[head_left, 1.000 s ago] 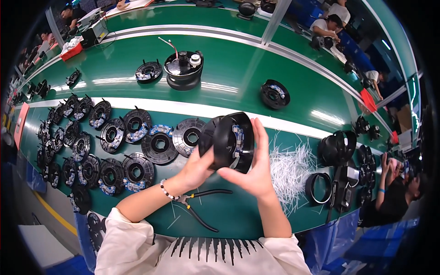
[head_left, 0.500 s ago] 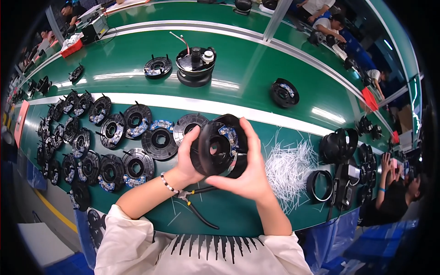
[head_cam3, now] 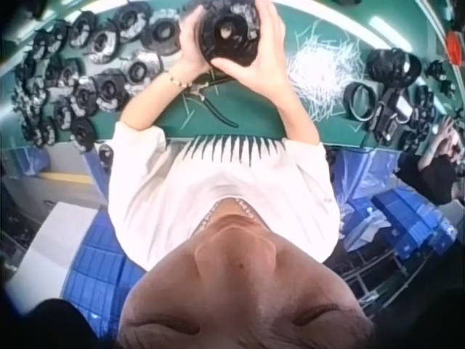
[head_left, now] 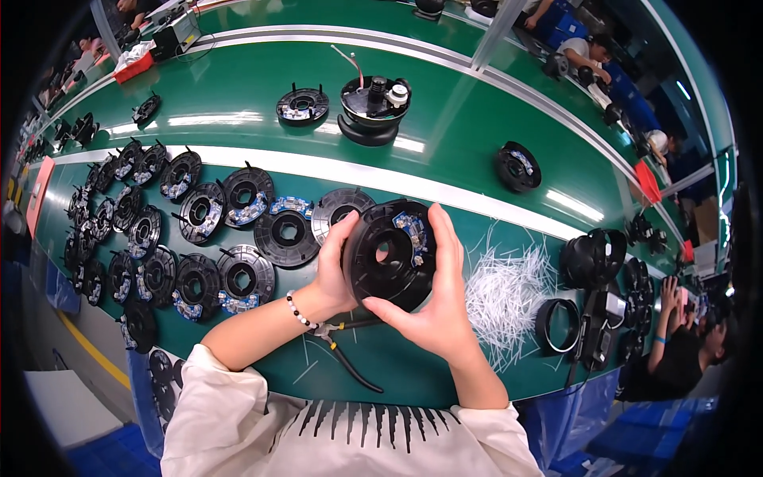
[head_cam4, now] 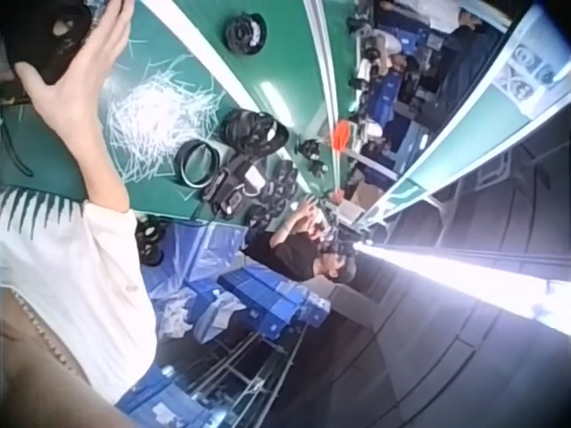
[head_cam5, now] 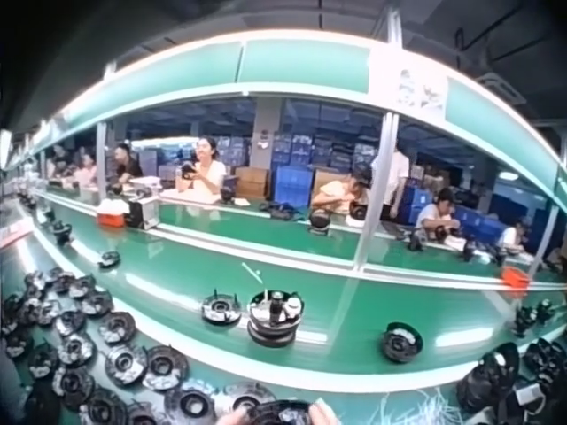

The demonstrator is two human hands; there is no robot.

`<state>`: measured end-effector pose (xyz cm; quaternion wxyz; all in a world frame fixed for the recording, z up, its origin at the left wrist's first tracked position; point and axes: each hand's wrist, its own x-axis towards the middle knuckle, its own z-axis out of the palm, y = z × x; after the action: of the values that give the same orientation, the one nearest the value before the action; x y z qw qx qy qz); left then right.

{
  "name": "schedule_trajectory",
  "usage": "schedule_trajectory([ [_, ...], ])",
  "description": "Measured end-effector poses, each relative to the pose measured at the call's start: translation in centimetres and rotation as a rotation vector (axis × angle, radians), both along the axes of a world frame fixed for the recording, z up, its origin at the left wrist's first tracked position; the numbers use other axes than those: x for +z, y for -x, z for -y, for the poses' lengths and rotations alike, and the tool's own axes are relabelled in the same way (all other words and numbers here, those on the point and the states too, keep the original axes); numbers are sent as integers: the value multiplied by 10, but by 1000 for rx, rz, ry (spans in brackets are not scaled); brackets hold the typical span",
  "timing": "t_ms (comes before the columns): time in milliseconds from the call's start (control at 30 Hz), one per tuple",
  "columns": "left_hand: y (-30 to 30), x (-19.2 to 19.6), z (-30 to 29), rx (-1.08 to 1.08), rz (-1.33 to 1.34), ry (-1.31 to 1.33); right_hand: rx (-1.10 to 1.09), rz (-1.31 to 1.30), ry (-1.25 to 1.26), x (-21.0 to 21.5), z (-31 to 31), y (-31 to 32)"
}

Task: Trimming excess plastic from circular lighting fixture housings using pliers on an assembly line.

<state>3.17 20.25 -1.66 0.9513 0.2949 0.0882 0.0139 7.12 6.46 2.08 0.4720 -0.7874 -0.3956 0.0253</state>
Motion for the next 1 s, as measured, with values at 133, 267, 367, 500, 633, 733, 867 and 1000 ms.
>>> schedule_trajectory([
  [133, 0, -1, -5, -72, 84, 163, 54, 24, 2, 4, 2, -2],
  [267, -2, 3, -1, -86, 29, 149, 10, 174, 103, 7, -1, 0],
  [367, -4, -1, -2, -98, 40, 151, -53, 278, 148, 4, -6, -3],
  [500, -2, -7, -6, -128, 136, 170, -141, 385, 278, 1, -12, 0],
  [633, 0, -4, -5, -122, 135, 122, -181, 409, 302, 4, -12, 4],
  [733, 0, -6, -8, -184, 174, 107, -185, 416, 282, 4, -12, 6],
  [867, 2, -2, -12, -215, 185, 77, -168, 418, 225, 4, -13, 5],
  [1000, 2, -3, -18, -242, 173, 98, -141, 395, 191, 6, -16, 4],
])
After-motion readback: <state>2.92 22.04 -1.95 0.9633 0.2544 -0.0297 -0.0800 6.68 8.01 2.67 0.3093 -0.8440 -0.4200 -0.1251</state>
